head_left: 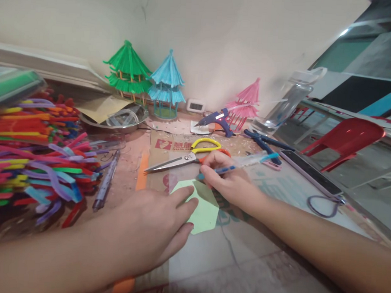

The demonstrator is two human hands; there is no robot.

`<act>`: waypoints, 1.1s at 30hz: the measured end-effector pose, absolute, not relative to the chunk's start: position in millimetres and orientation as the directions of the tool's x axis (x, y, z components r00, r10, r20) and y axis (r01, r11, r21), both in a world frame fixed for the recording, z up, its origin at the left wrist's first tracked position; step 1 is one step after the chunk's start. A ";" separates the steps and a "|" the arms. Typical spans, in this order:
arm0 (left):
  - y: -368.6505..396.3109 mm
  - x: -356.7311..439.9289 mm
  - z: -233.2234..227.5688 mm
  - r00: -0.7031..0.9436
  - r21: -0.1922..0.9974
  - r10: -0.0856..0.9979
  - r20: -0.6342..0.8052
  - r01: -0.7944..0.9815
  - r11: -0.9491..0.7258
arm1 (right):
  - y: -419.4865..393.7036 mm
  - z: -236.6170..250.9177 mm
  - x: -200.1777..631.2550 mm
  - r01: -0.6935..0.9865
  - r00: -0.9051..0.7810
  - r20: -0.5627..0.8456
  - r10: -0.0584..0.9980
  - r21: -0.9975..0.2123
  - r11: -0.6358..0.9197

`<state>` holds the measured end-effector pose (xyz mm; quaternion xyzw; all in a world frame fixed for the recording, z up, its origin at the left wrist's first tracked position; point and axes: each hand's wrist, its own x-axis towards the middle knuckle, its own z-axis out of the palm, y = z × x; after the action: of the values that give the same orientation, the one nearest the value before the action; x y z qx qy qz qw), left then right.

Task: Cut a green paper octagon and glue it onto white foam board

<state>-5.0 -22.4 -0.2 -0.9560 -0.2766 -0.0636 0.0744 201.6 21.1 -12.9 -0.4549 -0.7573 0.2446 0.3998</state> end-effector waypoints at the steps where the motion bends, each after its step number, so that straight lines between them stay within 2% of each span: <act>1: -22.4 -5.1 -0.6 0.836 -0.101 0.522 0.169 0.541 -0.835 | 21.2 -13.0 203.5 0.456 -0.295 0.413 0.862 -0.732 0.506; 3: -22.6 -5.5 -1.3 0.834 -0.100 0.522 0.178 0.543 -0.834 | 21.6 -11.5 209.1 0.424 -0.365 0.491 0.791 -0.669 0.611; 4: -22.8 -5.7 -1.5 0.835 -0.105 0.520 0.180 0.542 -0.833 | 21.6 -9.9 212.8 0.446 -0.394 0.540 0.744 -0.595 0.668; 7: -23.4 -6.1 -1.4 0.837 -0.117 0.519 0.174 0.541 -0.833 | 20.1 -3.6 223.3 0.553 -0.518 0.680 0.519 -0.197 0.810; 9: -23.5 -6.3 -0.9 0.834 -0.110 0.526 0.168 0.546 -0.831 | 16.8 -0.3 226.7 0.557 -0.637 0.668 0.385 0.054 0.829; 10: -23.4 -6.4 -0.7 0.834 -0.108 0.526 0.167 0.546 -0.831 | 14.7 0.7 227.0 0.545 -0.687 0.634 0.355 0.128 0.828; 13: -22.8 -6.7 -1.0 0.837 -0.113 0.516 0.182 0.539 -0.835 | 9.8 1.0 223.7 0.514 -0.758 0.559 0.335 0.198 0.835; 15: -22.2 -6.8 -1.9 0.841 -0.124 0.506 0.191 0.532 -0.837 | 9.6 -0.4 220.8 0.510 -0.729 0.592 0.342 0.137 0.849; 16: -22.0 -6.9 -2.4 0.842 -0.131 0.503 0.194 0.530 -0.838 | 10.4 -1.3 219.5 0.534 -0.665 0.641 0.383 0.049 0.844; 18: -21.9 -6.9 -3.1 0.846 -0.143 0.495 0.198 0.525 -0.839 | 12.3 -3.2 217.4 0.582 -0.450 0.693 0.564 -0.251 0.773; 20: -21.9 -6.7 -3.2 0.845 -0.145 0.498 0.193 0.527 -0.838 | 13.3 -4.7 215.4 0.518 -0.284 0.584 0.761 -0.574 0.634; 21: -21.9 -6.6 -3.0 0.844 -0.141 0.504 0.185 0.530 -0.836 | 13.3 -5.3 214.2 0.454 -0.275 0.485 0.830 -0.696 0.557; 23: -22.1 -6.3 -2.5 0.839 -0.114 0.516 0.173 0.537 -0.836 | 12.6 -6.0 211.5 0.343 -0.323 0.310 0.895 -0.843 0.415; 26: -22.4 -6.4 -2.2 0.831 -0.047 0.525 0.185 0.541 -0.840 | 11.7 -6.4 206.7 0.317 -0.287 0.205 0.936 -0.902 0.295; 28: -22.7 -6.9 -2.4 0.827 -0.019 0.530 0.190 0.543 -0.840 | 12.2 -6.3 203.2 0.359 -0.238 0.194 0.952 -0.893 0.272; 33: -22.6 -7.1 -2.6 0.829 -0.034 0.533 0.167 0.545 -0.838 | 17.6 -7.6 196.8 0.412 -0.202 0.222 0.954 -0.865 0.289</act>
<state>-7.1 -22.6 -2.6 -0.9555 -0.2821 -0.0757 0.0404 196.8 17.6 -7.6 -0.4899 -0.6967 0.3401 0.3986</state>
